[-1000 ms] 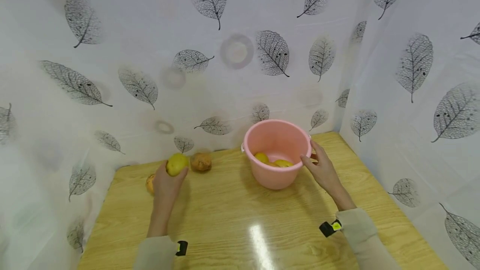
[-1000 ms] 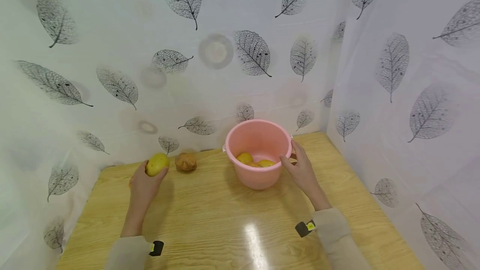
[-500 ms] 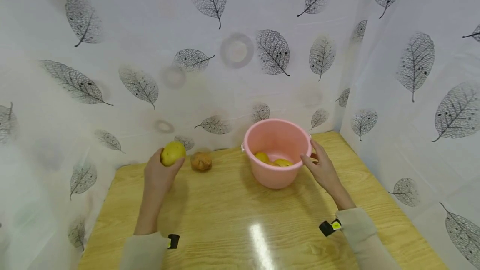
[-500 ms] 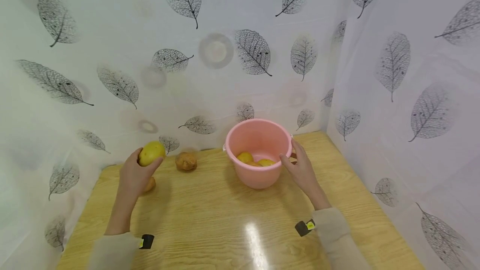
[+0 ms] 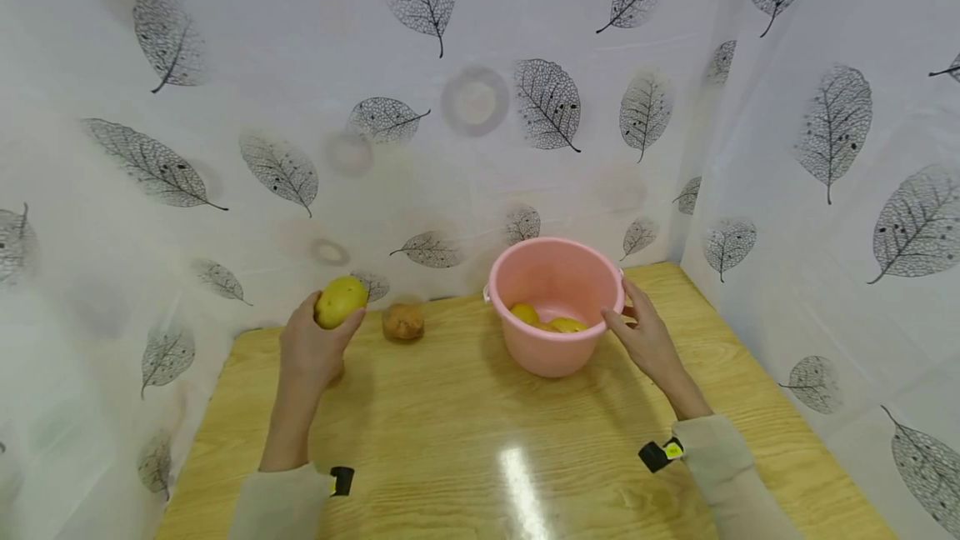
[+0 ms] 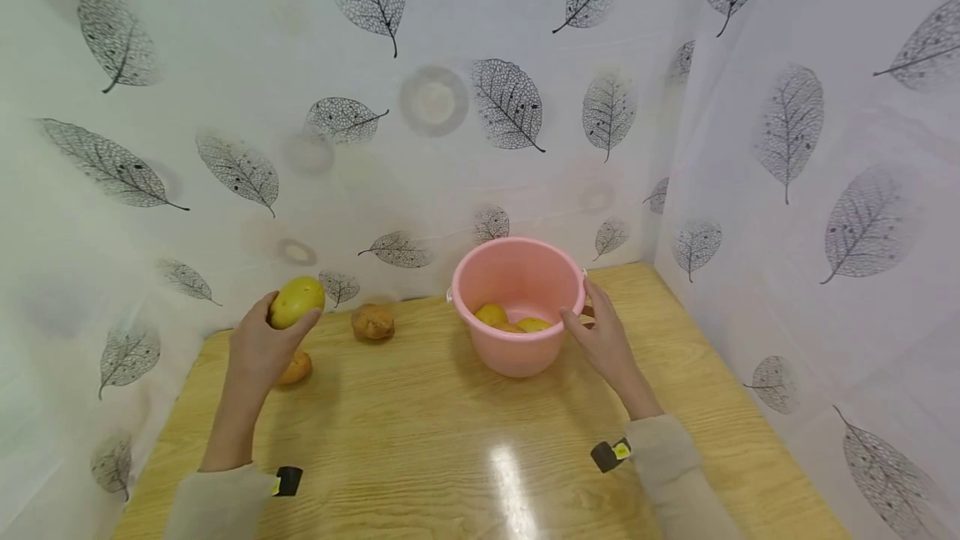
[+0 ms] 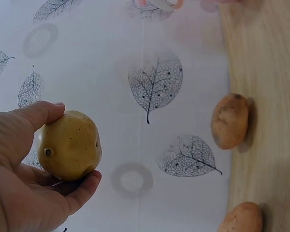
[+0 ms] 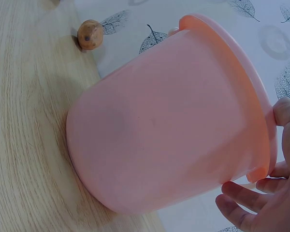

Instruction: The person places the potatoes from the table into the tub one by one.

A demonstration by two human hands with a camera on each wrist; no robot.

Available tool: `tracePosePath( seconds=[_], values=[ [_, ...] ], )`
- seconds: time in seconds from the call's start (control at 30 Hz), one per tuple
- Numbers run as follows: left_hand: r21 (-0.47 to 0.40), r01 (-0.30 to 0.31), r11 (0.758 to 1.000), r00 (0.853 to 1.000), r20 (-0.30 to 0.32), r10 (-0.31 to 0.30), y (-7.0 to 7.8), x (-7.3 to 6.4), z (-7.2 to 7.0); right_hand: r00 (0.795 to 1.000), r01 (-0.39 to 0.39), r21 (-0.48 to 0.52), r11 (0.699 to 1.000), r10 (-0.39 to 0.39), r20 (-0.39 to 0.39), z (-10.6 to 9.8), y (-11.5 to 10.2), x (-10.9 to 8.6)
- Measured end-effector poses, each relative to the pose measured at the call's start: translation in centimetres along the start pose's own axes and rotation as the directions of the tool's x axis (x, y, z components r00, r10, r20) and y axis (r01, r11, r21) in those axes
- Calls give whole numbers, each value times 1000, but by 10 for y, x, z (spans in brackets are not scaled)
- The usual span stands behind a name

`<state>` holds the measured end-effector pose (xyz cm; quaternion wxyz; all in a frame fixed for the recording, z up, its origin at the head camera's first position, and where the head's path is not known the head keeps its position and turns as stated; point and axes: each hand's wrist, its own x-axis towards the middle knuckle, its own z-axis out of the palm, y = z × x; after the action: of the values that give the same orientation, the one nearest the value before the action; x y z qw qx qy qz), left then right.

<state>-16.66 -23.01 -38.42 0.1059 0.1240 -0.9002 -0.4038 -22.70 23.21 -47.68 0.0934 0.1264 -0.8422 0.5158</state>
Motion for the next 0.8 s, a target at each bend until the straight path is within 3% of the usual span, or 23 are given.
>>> tracePosePath(
  seconds=[0.37,0.8],
  values=[
    [11,-4,1000,1000,20,3,0,3,2,1000,-19,-6,1000,19,-4,0,2,0],
    [-45,-26,999,997,67,29,22,3,20,1000,-8,0,1000,8,5,-2,-1,-1]
  ],
)
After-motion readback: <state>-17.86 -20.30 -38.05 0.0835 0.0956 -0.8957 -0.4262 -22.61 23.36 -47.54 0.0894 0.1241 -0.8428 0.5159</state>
